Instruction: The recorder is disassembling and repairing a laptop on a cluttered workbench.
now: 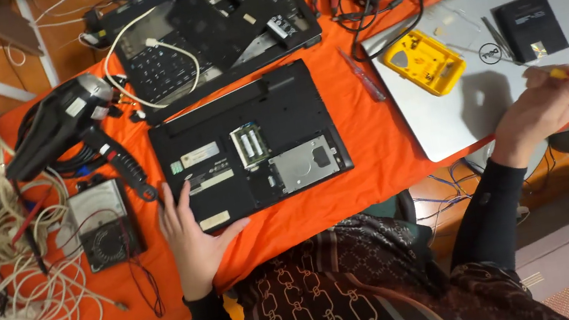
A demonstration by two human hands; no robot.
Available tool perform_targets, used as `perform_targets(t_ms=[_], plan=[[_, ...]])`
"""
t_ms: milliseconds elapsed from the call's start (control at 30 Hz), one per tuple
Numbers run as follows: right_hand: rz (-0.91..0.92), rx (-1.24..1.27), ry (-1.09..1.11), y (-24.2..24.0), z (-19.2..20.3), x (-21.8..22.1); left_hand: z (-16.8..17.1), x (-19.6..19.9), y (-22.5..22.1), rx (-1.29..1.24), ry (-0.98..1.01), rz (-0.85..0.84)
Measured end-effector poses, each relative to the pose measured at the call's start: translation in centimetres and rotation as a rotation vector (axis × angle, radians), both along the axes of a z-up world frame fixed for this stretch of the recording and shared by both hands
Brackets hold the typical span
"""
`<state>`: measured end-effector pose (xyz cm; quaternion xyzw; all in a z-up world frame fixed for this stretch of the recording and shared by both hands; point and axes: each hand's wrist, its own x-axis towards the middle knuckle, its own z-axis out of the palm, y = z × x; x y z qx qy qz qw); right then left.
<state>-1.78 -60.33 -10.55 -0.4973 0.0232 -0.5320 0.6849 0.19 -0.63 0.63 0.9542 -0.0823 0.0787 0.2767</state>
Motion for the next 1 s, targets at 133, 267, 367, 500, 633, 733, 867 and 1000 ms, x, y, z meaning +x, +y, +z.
perform_targets(t_ms=[133, 267, 367, 500, 633, 733, 867, 1000], plan=[[-0.025, 0.096, 0.04, 1.0, 0.0, -0.9, 0.0, 0.0, 0.0, -0.017, 0.021, -0.03], [-0.077, 0.055, 0.053, 2.3, 1.2, -0.2, -0.1, 0.0, 0.2, 0.003, 0.018, -0.027], [-0.154, 0.033, 0.08, 3.4, 2.2, -0.2, -0.8, -0.2, 0.3, 0.026, 0.048, -0.037], [-0.201, 0.084, 0.066, 4.1, 2.5, -0.3, -1.1, -0.2, 0.7, 0.102, 0.086, -0.019], [-0.144, 0.097, 0.037, 5.2, 3.7, -0.6, -1.3, -0.3, 0.6, 0.107, 0.095, -0.016], [-0.086, 0.067, 0.041, 5.3, 3.7, -0.5, -1.4, -0.4, 0.7, 0.114, 0.107, 0.005], [-0.102, 0.025, 0.087, 5.5, 3.9, -0.3, -1.6, -0.5, 0.8, 0.121, 0.096, 0.001], [-0.14, 0.004, 0.134, 5.6, 3.7, -0.3, -1.8, -0.4, 1.1, 0.132, 0.077, -0.014]])
